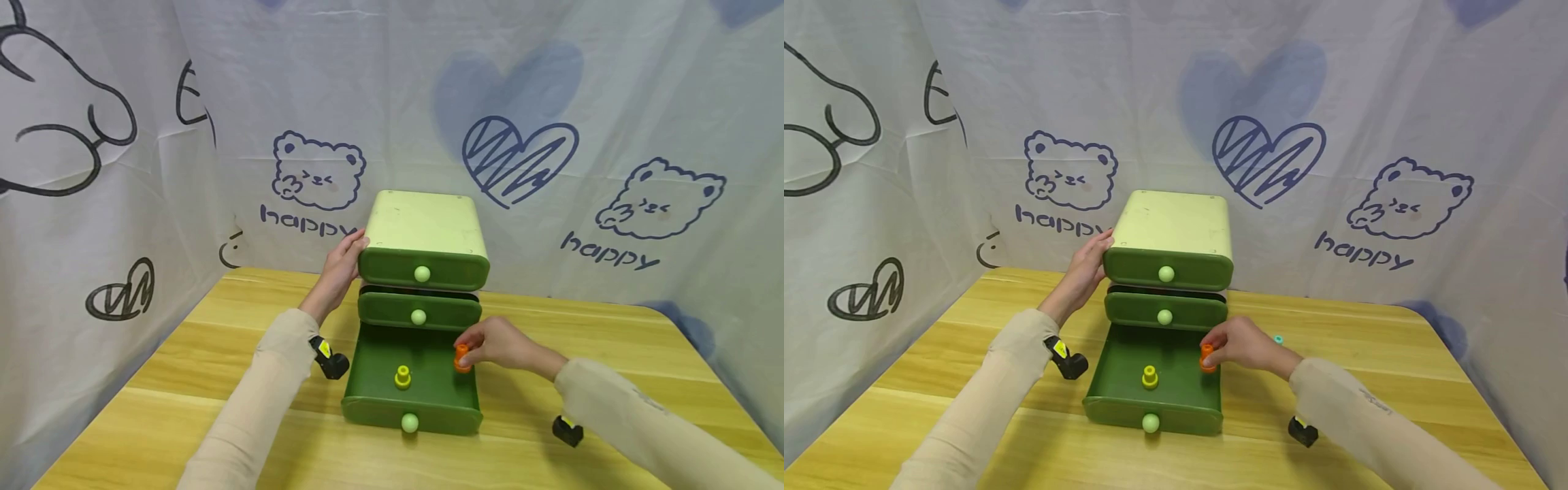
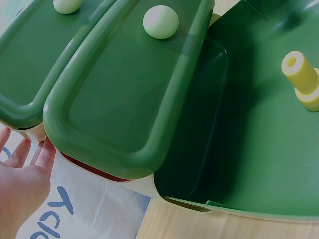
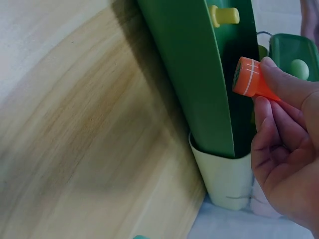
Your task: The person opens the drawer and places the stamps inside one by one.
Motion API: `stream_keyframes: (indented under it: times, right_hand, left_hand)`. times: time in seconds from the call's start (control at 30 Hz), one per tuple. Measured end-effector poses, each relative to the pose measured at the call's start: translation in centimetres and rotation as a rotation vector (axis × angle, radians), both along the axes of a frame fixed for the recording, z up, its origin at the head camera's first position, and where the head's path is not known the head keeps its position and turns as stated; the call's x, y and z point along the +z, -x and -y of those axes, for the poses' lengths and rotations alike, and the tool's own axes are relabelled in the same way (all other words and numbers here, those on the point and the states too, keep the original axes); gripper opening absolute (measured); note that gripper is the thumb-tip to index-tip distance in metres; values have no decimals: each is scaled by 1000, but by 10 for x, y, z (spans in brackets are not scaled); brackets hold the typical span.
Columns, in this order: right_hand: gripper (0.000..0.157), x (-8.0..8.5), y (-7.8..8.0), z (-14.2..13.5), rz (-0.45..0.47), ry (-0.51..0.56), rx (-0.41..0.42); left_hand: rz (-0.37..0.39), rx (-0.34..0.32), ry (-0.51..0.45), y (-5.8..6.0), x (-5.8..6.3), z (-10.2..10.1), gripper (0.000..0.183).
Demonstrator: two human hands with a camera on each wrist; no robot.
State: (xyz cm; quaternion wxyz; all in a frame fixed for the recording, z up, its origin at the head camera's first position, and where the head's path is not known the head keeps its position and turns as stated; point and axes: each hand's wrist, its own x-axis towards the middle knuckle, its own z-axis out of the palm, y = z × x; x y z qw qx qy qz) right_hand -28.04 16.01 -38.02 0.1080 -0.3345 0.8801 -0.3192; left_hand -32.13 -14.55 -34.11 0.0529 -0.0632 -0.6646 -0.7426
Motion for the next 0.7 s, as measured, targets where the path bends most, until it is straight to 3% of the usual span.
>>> stream_keyframes:
  times: [0.23,0.7]
  right_hand:
    - [32,-1,0,11,25,-10,62]
    - [16,-15,6,35,13,-78,201]
  left_hand:
    - [0,6,-3,0,0,0,56]
    - [-8,4,-21,1,-2,0,57]
